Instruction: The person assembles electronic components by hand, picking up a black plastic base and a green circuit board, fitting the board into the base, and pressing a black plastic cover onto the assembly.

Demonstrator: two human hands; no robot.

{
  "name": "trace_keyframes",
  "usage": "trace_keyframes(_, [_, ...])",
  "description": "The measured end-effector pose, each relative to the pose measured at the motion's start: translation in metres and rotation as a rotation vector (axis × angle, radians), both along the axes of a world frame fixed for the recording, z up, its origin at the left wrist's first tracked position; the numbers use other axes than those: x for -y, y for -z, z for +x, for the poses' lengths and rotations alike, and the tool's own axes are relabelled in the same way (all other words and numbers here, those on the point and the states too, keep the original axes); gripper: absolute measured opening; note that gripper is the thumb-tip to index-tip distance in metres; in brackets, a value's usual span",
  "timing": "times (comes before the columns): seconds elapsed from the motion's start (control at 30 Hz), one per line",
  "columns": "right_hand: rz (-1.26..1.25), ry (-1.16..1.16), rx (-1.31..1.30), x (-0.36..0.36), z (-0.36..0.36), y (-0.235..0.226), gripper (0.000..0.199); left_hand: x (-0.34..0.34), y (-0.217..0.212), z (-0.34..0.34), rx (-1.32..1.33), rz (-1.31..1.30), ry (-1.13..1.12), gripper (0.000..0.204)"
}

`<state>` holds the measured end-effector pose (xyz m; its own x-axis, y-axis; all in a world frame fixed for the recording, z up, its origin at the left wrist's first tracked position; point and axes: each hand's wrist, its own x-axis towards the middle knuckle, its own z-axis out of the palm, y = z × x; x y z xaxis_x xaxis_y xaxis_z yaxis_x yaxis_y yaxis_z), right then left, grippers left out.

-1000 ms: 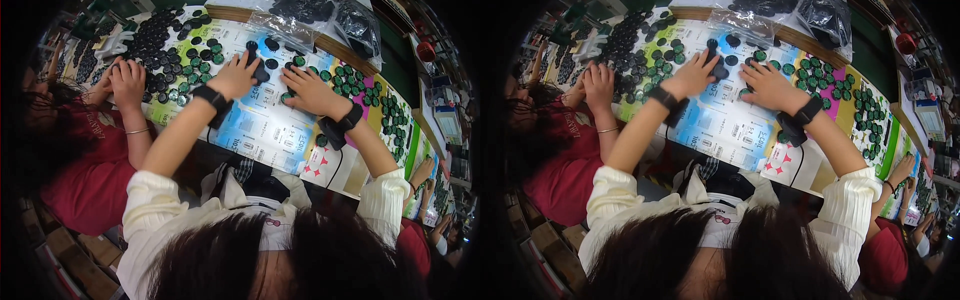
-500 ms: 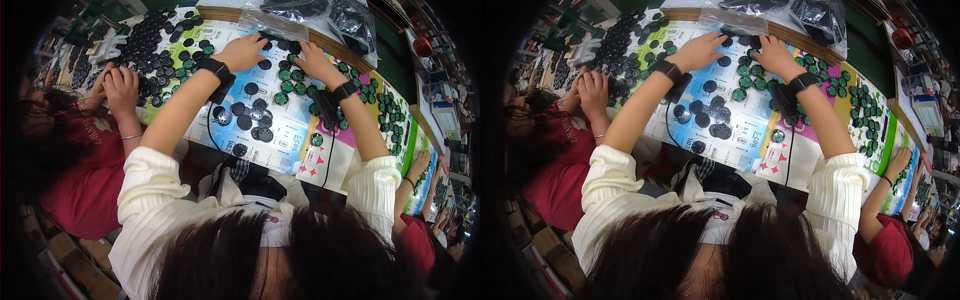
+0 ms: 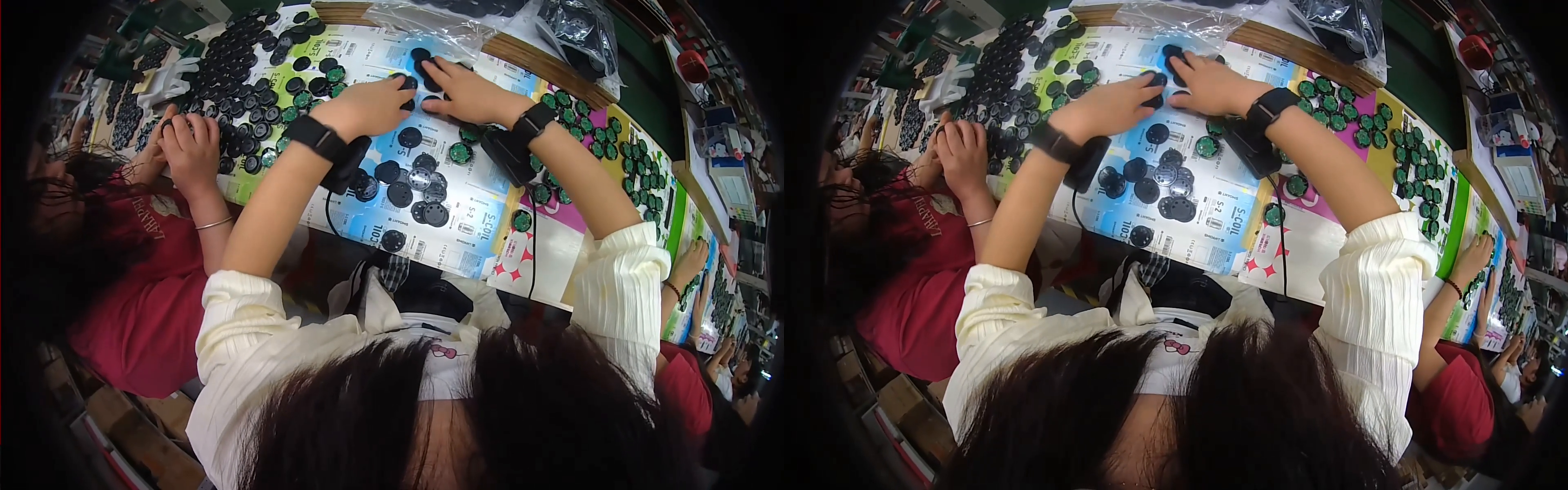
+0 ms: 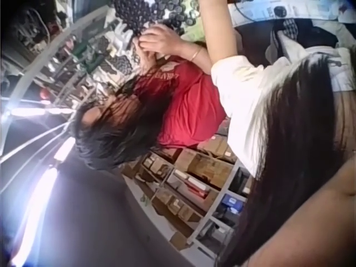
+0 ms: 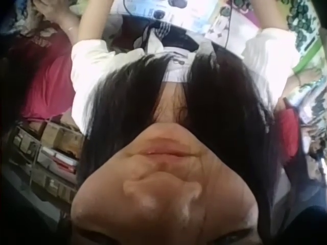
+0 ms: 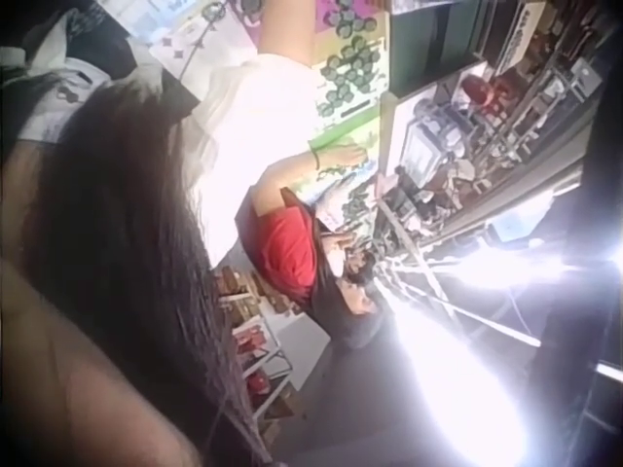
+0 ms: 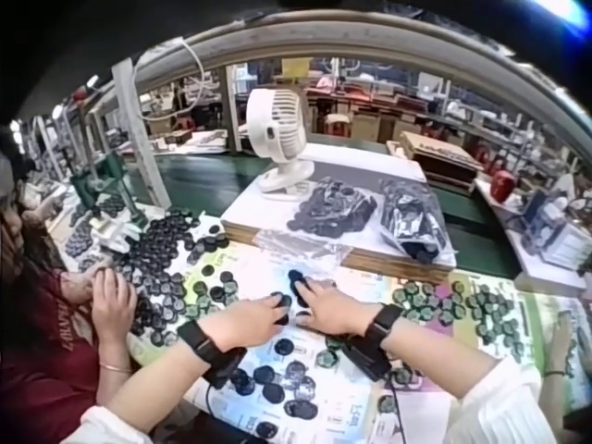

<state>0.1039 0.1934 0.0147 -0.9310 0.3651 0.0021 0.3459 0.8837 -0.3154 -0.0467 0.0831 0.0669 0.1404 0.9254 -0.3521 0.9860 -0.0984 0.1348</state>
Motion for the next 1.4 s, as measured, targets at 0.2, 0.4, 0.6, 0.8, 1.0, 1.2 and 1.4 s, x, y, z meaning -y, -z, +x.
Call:
trace_keyframes(0.2, [-0.022,-0.266,0.044,0.036,0.008,-0.024,0.061,0.003,0.013,-0.017,0.088,0.185,-0.080,0.048])
trace_keyframes(0.4, [0.074,-0.127,0.178,0.013,0.045,-0.033,0.053,0.021,0.040,0.003,0.123,0.177,0.093,0.049])
trace_keyframes(0.6, [0.170,-0.009,0.204,0.000,0.072,-0.029,0.054,0.014,0.029,0.009,0.150,0.160,0.140,0.046])
trace_keyframes(0.8, [0.195,-0.143,0.074,0.020,0.065,-0.023,0.058,-0.055,0.043,0.013,0.016,0.321,0.343,0.053])
trace_keyframes(1.0, [0.151,-0.184,0.153,0.042,0.080,-0.025,0.060,-0.019,0.049,0.004,-0.065,0.339,0.395,0.051])
trace_keyframes(1.2, [0.177,-0.131,0.199,0.034,0.087,-0.026,0.060,0.019,-0.005,0.032,-0.305,-0.117,0.200,0.051])
trace_keyframes(1.4, [0.296,-0.059,0.156,0.017,0.082,-0.013,0.063,0.014,0.036,0.036,-0.056,0.239,0.246,0.047])
